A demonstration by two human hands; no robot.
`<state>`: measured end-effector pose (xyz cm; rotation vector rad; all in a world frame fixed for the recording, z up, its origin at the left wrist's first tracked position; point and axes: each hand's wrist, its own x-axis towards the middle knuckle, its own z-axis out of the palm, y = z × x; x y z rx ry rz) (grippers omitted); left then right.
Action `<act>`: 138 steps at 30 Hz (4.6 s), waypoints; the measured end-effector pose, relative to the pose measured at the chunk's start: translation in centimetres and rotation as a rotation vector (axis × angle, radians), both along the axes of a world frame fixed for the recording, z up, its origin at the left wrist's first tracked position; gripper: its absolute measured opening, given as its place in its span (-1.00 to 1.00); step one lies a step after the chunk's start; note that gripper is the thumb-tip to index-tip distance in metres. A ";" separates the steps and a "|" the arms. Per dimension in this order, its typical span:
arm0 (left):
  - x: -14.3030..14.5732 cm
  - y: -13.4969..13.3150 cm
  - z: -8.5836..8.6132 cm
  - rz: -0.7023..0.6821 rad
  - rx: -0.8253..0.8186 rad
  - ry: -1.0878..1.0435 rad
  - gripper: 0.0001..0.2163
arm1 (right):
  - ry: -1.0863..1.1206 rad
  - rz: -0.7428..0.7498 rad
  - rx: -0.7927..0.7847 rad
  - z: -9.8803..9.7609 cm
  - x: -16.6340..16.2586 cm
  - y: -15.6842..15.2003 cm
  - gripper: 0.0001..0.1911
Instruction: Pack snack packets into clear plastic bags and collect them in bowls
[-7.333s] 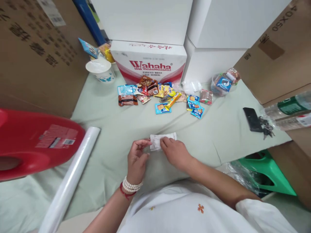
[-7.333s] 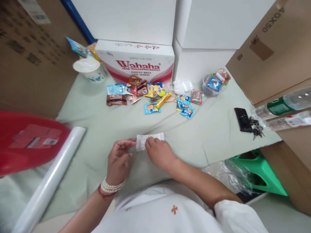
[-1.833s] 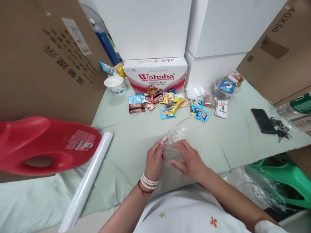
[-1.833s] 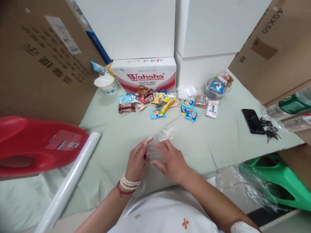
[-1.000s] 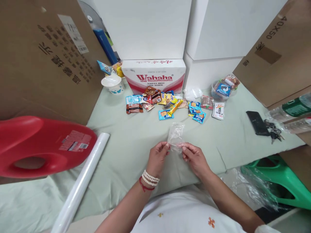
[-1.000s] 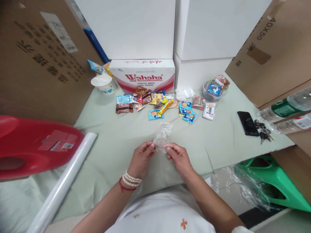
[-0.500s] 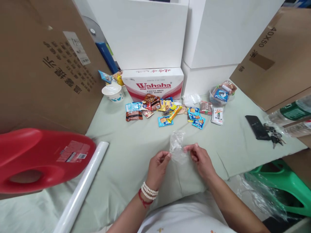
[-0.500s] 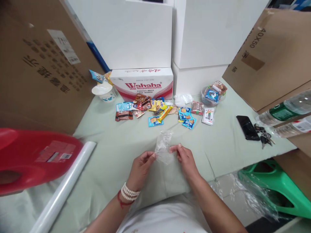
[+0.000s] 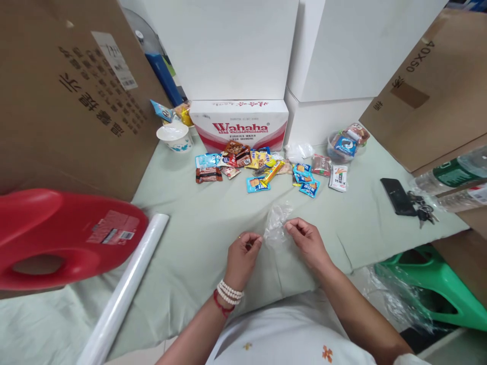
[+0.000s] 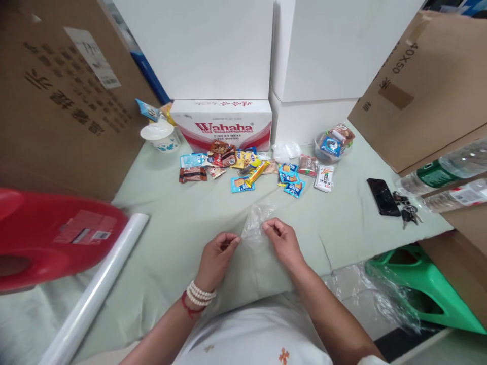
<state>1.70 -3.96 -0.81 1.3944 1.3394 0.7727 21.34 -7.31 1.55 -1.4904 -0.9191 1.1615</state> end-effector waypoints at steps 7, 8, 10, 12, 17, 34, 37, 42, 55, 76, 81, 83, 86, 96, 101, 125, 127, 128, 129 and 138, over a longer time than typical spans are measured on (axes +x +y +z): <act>-0.2 -0.7 2.7 0.076 0.073 -0.097 -0.74 | -0.035 0.016 0.077 0.7 -0.7 -0.4 -0.69; 0.0 -0.8 3.1 0.048 0.048 -0.132 -0.72 | -0.041 0.023 0.086 0.8 -0.9 -0.5 -0.70; 0.6 -0.7 3.8 -0.017 -0.028 -0.196 -0.67 | -0.041 0.035 0.104 1.0 -1.3 -0.6 -0.72; 1.5 -0.5 3.8 -0.082 -0.117 -0.270 -0.62 | -0.029 0.055 0.127 1.1 -1.7 -0.7 -0.73; 3.2 -0.3 2.7 -0.030 -0.245 -0.519 -0.66 | -0.025 0.047 0.135 0.7 -2.4 -1.0 -0.74; 0.9 -1.0 2.9 0.128 -0.393 -0.578 -0.63 | -0.368 0.063 0.298 0.5 -1.7 -1.7 -0.76; 1.4 -1.3 3.7 0.001 -0.505 -0.627 -0.56 | -0.641 0.274 0.353 0.7 -2.4 -1.9 -0.69; 1.9 -0.9 3.1 0.133 -0.446 -0.604 -0.61 | -0.633 0.471 0.398 1.3 -3.1 -2.5 -0.71; -0.3 -1.4 1.5 0.252 -0.071 -0.184 -0.60 | -0.231 0.083 -0.006 -0.7 -0.5 1.5 -0.67; -3.4 -1.7 1.9 0.344 -0.014 -0.184 -0.57 | 0.053 -0.024 -0.032 0.3 -0.6 1.2 -0.59; -2.0 -2.7 2.9 0.162 0.092 -0.023 -0.61 | 0.085 0.315 -0.047 1.2 -3.7 1.3 -0.58; -1.4 -2.9 3.2 0.121 0.123 0.004 -0.62 | 0.145 0.337 -0.007 1.0 -5.4 1.9 -0.60; -2.1 -2.6 3.0 0.179 0.084 0.011 -0.62 | 0.193 0.242 -0.003 0.6 -5.7 2.8 -0.62; -7.8 -1.6 1.7 0.162 0.077 0.285 -0.62 | 0.094 0.181 -0.076 -0.3 -0.5 2.4 -0.61; -6.1 -0.1 3.0 0.058 0.232 0.426 -0.49 | 0.030 0.310 -0.029 -0.1 -1.5 2.3 -0.64; -3.6 0.2 3.0 0.130 0.232 0.133 -0.61 | -0.417 0.379 0.045 1.1 -2.9 3.3 -0.69; -4.4 0.5 2.9 0.176 0.217 0.160 -0.64 | -0.457 0.275 0.067 0.7 -2.7 3.6 -0.74; -4.9 0.7 2.9 0.205 0.207 0.174 -0.67 | -0.476 0.240 0.083 0.7 -2.2 3.7 -0.74; -5.3 0.8 2.8 0.237 0.194 0.186 -0.69 | -0.487 0.212 0.092 0.7 -1.7 3.8 -0.73; -7.1 3.4 0.5 0.446 -0.044 -0.077 -0.70 | -0.299 -0.006 -0.093 -1.2 3.7 4.3 -0.63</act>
